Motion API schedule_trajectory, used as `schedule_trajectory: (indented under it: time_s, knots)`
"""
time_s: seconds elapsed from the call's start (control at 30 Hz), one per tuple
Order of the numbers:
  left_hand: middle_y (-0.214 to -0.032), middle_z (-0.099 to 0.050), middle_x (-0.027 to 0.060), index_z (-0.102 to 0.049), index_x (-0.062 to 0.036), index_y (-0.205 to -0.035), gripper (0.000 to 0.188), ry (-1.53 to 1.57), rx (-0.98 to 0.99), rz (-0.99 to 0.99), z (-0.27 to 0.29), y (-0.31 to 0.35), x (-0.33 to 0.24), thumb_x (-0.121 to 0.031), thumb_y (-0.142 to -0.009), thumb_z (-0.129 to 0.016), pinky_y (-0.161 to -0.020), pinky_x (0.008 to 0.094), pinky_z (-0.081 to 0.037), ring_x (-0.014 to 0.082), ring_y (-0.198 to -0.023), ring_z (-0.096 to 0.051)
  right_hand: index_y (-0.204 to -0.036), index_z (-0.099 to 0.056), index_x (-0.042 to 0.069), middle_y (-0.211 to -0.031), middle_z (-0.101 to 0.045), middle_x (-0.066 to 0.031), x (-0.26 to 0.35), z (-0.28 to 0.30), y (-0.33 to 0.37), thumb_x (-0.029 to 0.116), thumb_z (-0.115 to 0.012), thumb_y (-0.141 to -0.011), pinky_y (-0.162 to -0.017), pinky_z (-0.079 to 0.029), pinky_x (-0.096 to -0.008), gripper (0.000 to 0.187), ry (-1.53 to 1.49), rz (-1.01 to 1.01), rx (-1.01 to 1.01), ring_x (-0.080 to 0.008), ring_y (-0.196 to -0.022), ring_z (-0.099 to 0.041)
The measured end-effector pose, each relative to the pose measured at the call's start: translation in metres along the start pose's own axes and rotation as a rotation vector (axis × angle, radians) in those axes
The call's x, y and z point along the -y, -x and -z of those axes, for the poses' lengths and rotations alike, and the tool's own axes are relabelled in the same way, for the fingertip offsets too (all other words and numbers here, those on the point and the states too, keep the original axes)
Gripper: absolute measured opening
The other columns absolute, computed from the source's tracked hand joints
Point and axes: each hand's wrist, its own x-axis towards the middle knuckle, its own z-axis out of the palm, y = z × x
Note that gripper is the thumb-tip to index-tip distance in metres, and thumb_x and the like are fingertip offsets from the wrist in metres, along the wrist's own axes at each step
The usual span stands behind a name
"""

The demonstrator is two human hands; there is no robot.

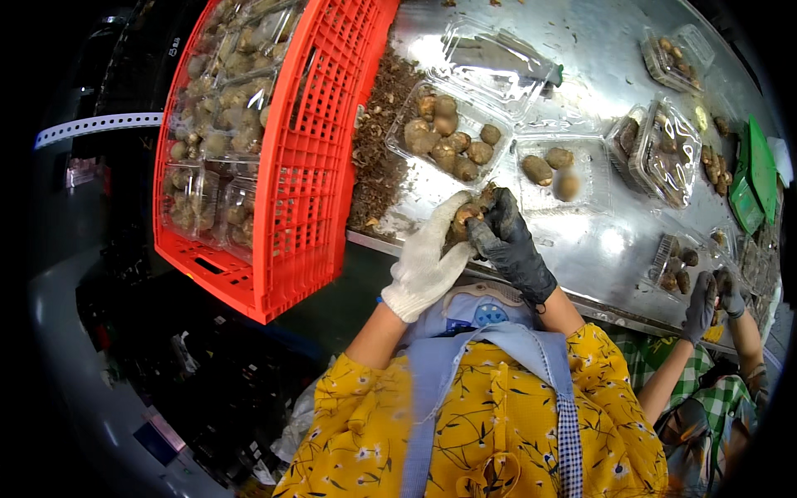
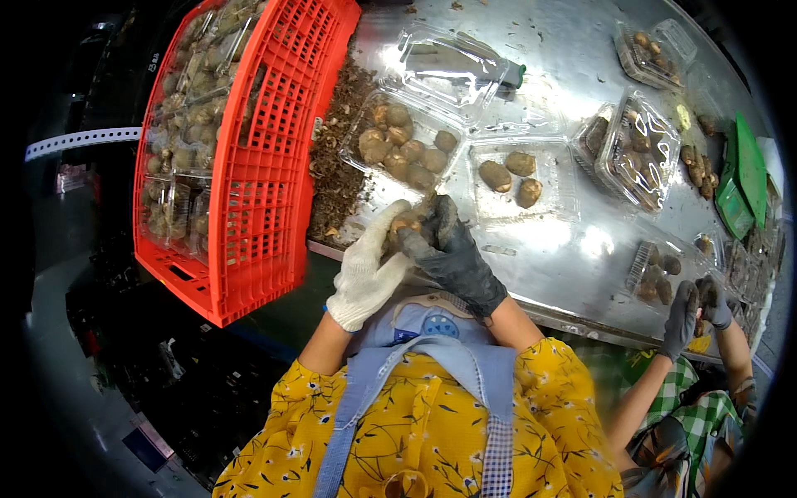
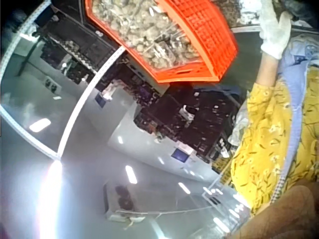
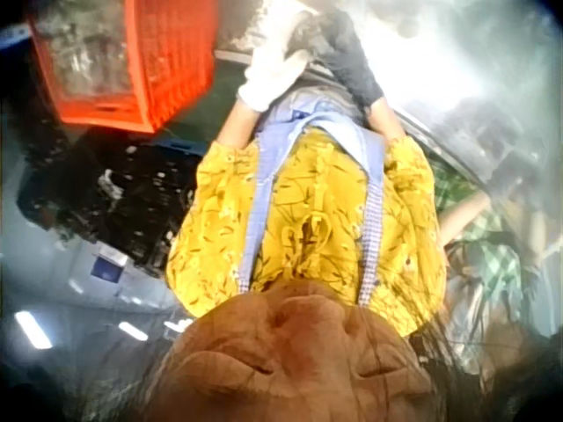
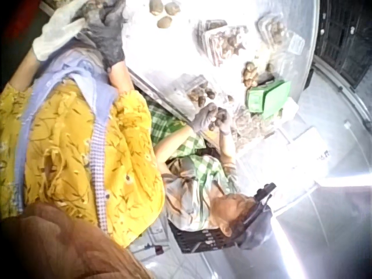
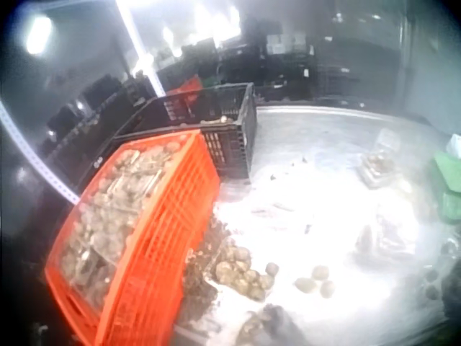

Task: The person peels small, round root vegetables by hand using a small knife. They remove the outer skin and place the peeled items into clear plastic containers on a metal table. The person works continuously, handling the vegetables one by one.

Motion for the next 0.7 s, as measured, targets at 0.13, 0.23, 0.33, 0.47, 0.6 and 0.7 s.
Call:
schedule_trajectory:
  time_s: [0.13, 0.23, 0.33, 0.47, 0.6, 0.7]
  knots:
    - [-0.104, -0.063, 0.0162, -0.045, -0.0014, -0.128, 0.054, -0.020, -0.018, -0.074, -0.008, 0.001, 0.008, -0.001, -0.075, -0.050, -0.085, 0.0309, -0.046, 0.0225, -0.093, -0.061, -0.114, -0.043, 0.000, -0.090, -0.057, -0.0065, -0.005, -0.002, 0.003, 0.014, -0.064, -0.084, -0.068, -0.048, -0.0280, 0.039, 0.149, 0.190, -0.007, -0.0139, -0.078, -0.056]
    - [-0.101, -0.063, 0.0125, -0.045, 0.0002, -0.129, 0.052, 0.024, 0.084, -0.076, 0.000, 0.001, 0.006, -0.006, -0.078, -0.055, -0.081, 0.0281, -0.047, 0.0182, -0.088, -0.061, -0.115, -0.041, 0.001, -0.091, -0.054, -0.0029, 0.007, 0.010, 0.008, 0.008, -0.058, -0.086, -0.064, -0.046, -0.0232, 0.035, -0.007, -0.016, 0.119, -0.0085, -0.075, -0.053]
    - [-0.096, -0.060, 0.0071, -0.043, 0.0008, -0.130, 0.052, 0.147, 0.168, -0.077, 0.003, 0.002, 0.014, -0.009, -0.081, -0.056, -0.074, 0.0246, -0.049, 0.0114, -0.080, -0.059, -0.116, -0.040, 0.002, -0.092, -0.051, -0.0010, -0.007, 0.017, 0.007, 0.006, -0.055, -0.087, -0.062, -0.044, -0.0196, 0.033, -0.316, -0.143, 0.179, -0.0040, -0.073, -0.049]
    - [-0.098, -0.059, 0.0084, -0.040, -0.0012, -0.132, 0.054, 0.135, 0.297, 0.040, 0.011, -0.002, 0.011, -0.007, -0.081, -0.056, -0.074, 0.0260, -0.049, 0.0129, -0.079, -0.059, -0.116, -0.041, 0.002, -0.091, -0.050, -0.0006, 0.014, 0.012, 0.014, 0.008, -0.053, -0.089, -0.060, -0.042, -0.0183, 0.030, -0.123, -0.033, 0.156, -0.0034, -0.071, -0.046]
    - [-0.101, -0.059, 0.0130, -0.042, -0.0026, -0.129, 0.053, -0.041, 0.334, -0.107, 0.015, -0.004, 0.007, -0.006, -0.079, -0.057, -0.079, 0.0299, -0.048, 0.0218, -0.087, -0.060, -0.113, -0.045, 0.003, -0.091, -0.051, 0.0000, 0.005, 0.020, 0.012, 0.008, -0.052, -0.089, -0.059, -0.042, -0.0180, 0.026, 0.076, 0.209, 0.159, -0.0036, -0.071, -0.047]
    - [-0.104, -0.059, 0.0164, -0.045, -0.0030, -0.127, 0.051, -0.157, 0.276, -0.336, 0.014, -0.009, 0.017, -0.004, -0.077, -0.059, -0.081, 0.0321, -0.047, 0.0288, -0.094, -0.059, -0.111, -0.047, 0.003, -0.089, -0.052, -0.0001, 0.021, 0.026, 0.017, 0.006, -0.052, -0.088, -0.057, -0.042, -0.0185, 0.023, -0.180, -0.111, 0.133, -0.0038, -0.068, -0.047]
